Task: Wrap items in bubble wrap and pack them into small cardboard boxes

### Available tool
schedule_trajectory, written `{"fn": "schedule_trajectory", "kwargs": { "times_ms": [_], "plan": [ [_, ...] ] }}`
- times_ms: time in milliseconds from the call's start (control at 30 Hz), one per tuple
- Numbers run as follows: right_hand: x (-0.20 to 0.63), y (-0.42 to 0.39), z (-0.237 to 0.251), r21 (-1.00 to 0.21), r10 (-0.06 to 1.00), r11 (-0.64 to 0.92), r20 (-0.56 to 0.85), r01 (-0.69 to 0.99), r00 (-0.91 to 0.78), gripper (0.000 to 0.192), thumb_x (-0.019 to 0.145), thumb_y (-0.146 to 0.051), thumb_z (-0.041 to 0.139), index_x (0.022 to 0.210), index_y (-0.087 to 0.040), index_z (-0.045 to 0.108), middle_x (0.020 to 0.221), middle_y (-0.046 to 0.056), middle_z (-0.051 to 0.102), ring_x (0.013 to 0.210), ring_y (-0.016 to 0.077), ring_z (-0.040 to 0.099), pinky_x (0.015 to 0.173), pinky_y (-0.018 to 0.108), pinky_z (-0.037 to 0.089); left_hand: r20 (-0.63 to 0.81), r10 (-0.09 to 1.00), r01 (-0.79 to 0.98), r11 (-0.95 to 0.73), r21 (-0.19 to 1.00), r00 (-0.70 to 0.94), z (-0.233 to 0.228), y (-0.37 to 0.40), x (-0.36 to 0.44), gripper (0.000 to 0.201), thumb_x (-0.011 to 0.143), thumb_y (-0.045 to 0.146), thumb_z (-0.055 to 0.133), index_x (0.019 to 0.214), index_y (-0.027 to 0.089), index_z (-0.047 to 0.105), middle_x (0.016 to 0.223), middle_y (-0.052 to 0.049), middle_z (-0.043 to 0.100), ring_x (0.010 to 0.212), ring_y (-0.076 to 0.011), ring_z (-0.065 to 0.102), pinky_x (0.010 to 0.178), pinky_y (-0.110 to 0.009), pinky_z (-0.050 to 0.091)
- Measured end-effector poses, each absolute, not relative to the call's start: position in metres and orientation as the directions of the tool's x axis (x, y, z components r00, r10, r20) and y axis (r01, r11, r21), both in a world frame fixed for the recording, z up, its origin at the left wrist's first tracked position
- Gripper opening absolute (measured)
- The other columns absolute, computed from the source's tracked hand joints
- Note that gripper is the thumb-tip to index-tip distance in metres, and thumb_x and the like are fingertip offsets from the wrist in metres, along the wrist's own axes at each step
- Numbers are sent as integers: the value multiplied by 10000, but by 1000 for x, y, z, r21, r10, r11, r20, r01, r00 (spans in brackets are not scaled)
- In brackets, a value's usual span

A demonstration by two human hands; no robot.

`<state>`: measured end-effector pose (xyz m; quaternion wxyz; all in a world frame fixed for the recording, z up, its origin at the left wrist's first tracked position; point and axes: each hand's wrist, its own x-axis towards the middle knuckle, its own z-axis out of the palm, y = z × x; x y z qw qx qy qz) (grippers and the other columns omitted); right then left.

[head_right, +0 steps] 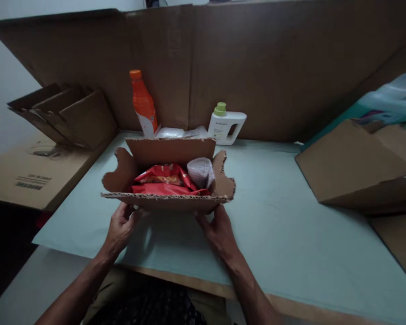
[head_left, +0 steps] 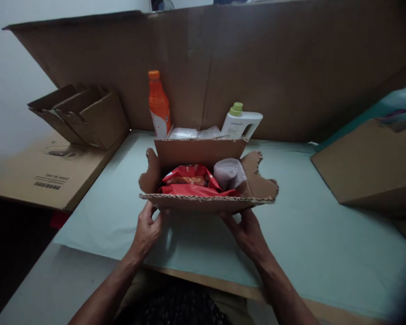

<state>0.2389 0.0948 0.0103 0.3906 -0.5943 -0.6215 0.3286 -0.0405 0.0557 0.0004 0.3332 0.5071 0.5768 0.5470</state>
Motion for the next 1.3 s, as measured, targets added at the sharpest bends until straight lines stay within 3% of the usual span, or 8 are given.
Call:
{"fn": "schedule_trajectory", "kwargs": {
  "times_ms": [200, 400, 600, 767, 867, 1000, 1133, 1300],
  "plan": [
    [254, 112, -1, -872, 999, 4, 27, 489, 40, 605, 700, -624, 727, 1094, -169, 655, 1108, 146, 745, 1033, 334, 665, 862, 438, 532, 150, 960, 207, -101, 973, -237, -15, 60, -21, 335, 899, 342, 619, 1189, 176, 638, 1116, -97, 703, 1023, -227, 661, 918, -354, 527],
    [257, 123, -7, -821, 984, -166, -174, 546, 38, 472, 652, -584, 749, 937, -214, 683, 844, 95, 780, 730, 295, 714, 582, 354, 536, 136, 947, 224, -71, 972, -290, -25, 55, -27, 434, 860, 318, 666, 1274, 189, 649, 1182, -121, 705, 1159, -277, 637, 1011, -416, 518],
    [167, 173, 25, -739, 977, 134, -15, 660, -215, 397, 676, -617, 691, 756, -245, 577, 506, -23, 577, 449, 184, 519, 462, 298, 392, 133, 843, 165, -53, 985, -522, -7, 56, -87, 513, 835, 370, 698, 1305, 180, 617, 1181, -108, 713, 1073, -252, 677, 918, -360, 554],
    [19, 223, 49, -819, 851, 416, 196, 396, -488, 400, 762, -483, 662, 1033, -190, 640, 875, 58, 715, 656, 192, 605, 616, 318, 492, 215, 607, 243, -38, 969, -765, 19, 58, -180, 445, 800, 384, 702, 1193, 181, 646, 1057, -68, 736, 925, -208, 707, 799, -300, 570],
    [-76, 246, 57, -855, 751, 465, 242, 231, -614, 594, 771, -296, 643, 1351, -208, 545, 1195, 89, 704, 981, 262, 664, 842, 398, 544, 268, 431, 289, -16, 957, -862, 25, 58, -240, 428, 760, 415, 713, 1105, 167, 661, 1017, -67, 736, 915, -212, 707, 827, -316, 572],
    [-184, 263, 57, -858, 658, 485, 230, 170, -717, 718, 774, -228, 648, 1465, -182, 457, 1351, 101, 648, 1181, 283, 624, 1028, 451, 499, 327, 243, 358, 97, 929, -913, 25, 58, -308, 452, 729, 429, 709, 1085, 154, 671, 1043, -98, 742, 976, -256, 701, 894, -376, 565],
    [-254, 273, 45, -863, 622, 481, 210, 156, -754, 807, 749, -241, 691, 1503, -164, 415, 1407, 115, 614, 1278, 284, 583, 1104, 444, 459, 358, 206, 402, 246, 882, -911, 22, 61, -354, 456, 739, 371, 659, 1128, 135, 682, 1057, -129, 747, 989, -291, 703, 933, -433, 552],
    [-299, 285, 30, -864, 620, 474, 189, 172, -761, 963, 760, -296, 686, 1582, -60, 244, 1588, 217, 400, 1460, 313, 410, 1208, 452, 342, 393, 245, 455, 308, 836, -887, 19, 76, -385, 492, 793, 324, 615, 1252, 152, 656, 1166, -146, 729, 1071, -305, 694, 1002, -459, 521]
  ]
}}
